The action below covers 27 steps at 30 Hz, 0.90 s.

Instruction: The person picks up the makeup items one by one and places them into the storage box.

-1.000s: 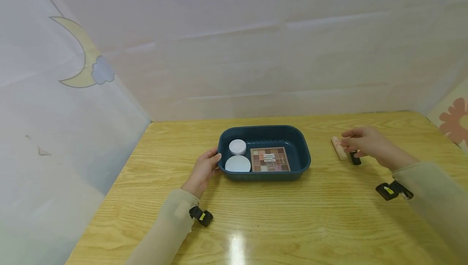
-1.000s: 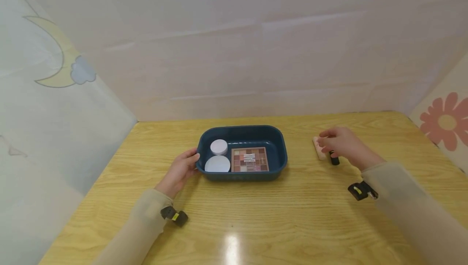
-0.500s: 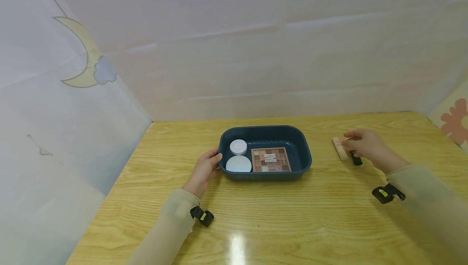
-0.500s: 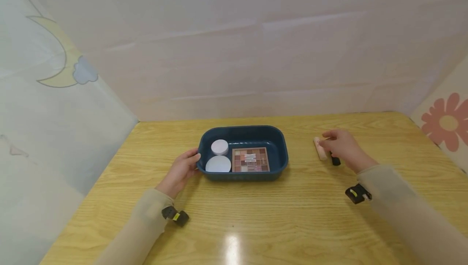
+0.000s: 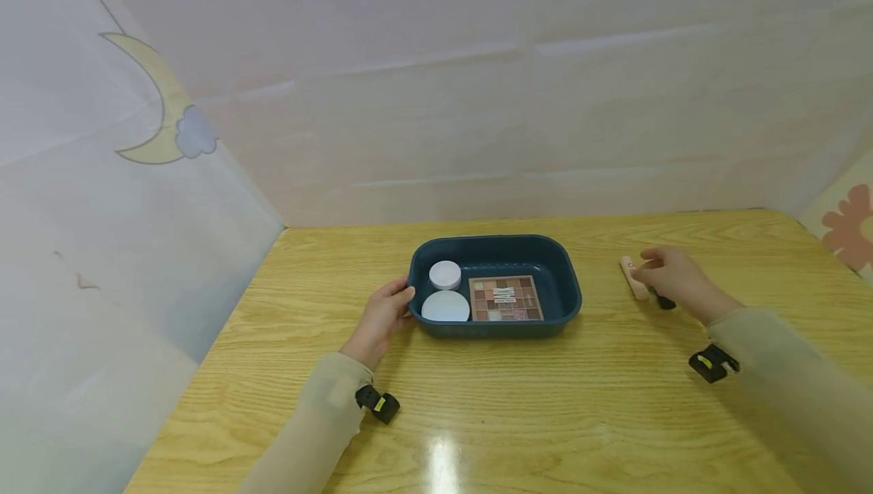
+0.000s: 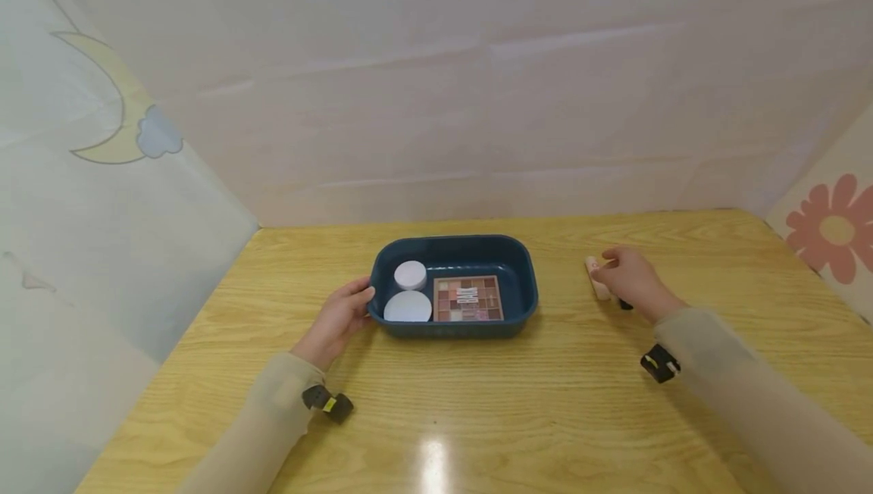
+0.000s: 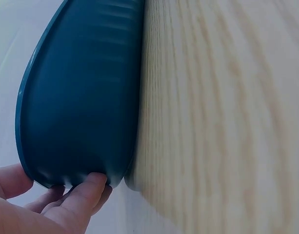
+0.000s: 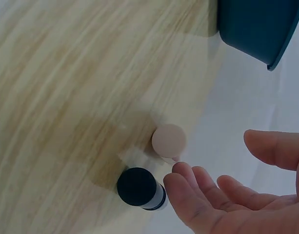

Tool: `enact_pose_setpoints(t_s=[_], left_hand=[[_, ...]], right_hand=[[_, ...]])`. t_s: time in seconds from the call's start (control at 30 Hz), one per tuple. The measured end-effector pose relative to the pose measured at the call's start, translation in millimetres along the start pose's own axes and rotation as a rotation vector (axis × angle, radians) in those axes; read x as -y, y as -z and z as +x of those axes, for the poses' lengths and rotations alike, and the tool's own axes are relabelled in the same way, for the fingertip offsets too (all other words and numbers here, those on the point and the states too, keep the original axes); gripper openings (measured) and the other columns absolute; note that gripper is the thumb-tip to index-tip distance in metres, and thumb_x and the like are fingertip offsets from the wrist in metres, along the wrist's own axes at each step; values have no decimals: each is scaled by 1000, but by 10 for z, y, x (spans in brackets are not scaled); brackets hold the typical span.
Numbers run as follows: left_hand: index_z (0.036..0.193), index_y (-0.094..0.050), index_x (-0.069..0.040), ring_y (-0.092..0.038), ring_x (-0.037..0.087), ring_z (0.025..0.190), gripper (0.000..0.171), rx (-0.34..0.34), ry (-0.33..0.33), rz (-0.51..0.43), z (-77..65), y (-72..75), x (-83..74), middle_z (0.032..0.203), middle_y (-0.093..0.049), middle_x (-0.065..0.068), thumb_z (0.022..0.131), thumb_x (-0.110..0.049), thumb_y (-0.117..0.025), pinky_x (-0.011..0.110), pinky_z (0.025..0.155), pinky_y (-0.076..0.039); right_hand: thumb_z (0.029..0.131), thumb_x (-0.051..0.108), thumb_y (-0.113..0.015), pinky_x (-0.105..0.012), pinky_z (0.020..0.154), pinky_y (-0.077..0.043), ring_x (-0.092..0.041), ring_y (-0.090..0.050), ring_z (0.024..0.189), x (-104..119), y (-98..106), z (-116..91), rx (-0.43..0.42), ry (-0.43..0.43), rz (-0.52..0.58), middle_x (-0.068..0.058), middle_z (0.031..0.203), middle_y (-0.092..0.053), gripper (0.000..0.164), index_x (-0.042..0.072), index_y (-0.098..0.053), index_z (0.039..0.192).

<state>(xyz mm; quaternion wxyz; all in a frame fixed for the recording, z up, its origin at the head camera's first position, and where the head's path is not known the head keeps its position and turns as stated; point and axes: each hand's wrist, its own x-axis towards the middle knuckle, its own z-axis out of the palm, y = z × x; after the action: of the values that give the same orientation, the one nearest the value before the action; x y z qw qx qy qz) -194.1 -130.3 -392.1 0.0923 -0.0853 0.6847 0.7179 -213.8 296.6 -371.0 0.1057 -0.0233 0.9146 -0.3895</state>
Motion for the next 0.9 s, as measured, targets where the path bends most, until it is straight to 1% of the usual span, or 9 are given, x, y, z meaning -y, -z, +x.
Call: enact_pose_setpoints(t_s=[0.17,0.4,0.53,0.63,0.7,0.83,0.9], left_hand=[[142,-44,5,-50,34,125,42,-8,14,-2,3,-4,-5,141,-48,23,102,-7,-47,46,98,-42],[141,-44,6,-50,35,125,41,-12,15,7,0,-3,7,140,-48,24,103,-9,-46,46,97,-44],[142,-44,6,-50,35,126,42,-12,19,-4,-2,-4,14,141,-47,24,103,-9,-46,47,98,-43],[142,-43,6,-49,35,126,42,-11,22,-2,-9,-5,11,142,-46,24,103,-9,-46,47,98,-43],[142,-43,5,-50,34,125,42,-11,24,4,-11,-5,12,141,-47,24,103,-9,-46,47,98,-43],[142,-44,5,-50,34,125,42,-10,24,6,-11,-5,10,141,-47,23,103,-9,-46,47,98,-43],[142,-43,5,-50,34,125,42,-6,20,2,-11,-5,9,141,-47,23,103,-9,-46,47,98,-43]], right_hand=[[99,11,-49,-59,88,-43,-57,-42,114,1,-37,26,-11,1,-45,-47,126,-38,59,-29,-23,135],[99,14,-48,-61,91,-40,-59,-38,117,31,-89,97,8,-50,-123,-47,130,-33,60,-29,-24,134],[96,11,-50,-62,92,-40,-60,-37,117,29,-115,162,19,-27,-168,-50,128,-33,60,-32,-26,131],[95,9,-52,-62,93,-39,-60,-39,116,30,-137,200,29,-24,-181,-51,127,-33,61,-33,-25,129],[94,8,-53,-61,91,-41,-57,-43,112,43,-151,214,35,-30,-190,-51,125,-35,61,-34,-25,129],[92,4,-55,-55,85,-46,-48,-52,99,77,-174,229,39,-32,-226,-50,119,-41,58,-35,-28,125],[92,2,-52,-52,81,-47,-45,-54,94,90,-182,237,42,-25,-239,-50,117,-42,53,-35,-30,123]])
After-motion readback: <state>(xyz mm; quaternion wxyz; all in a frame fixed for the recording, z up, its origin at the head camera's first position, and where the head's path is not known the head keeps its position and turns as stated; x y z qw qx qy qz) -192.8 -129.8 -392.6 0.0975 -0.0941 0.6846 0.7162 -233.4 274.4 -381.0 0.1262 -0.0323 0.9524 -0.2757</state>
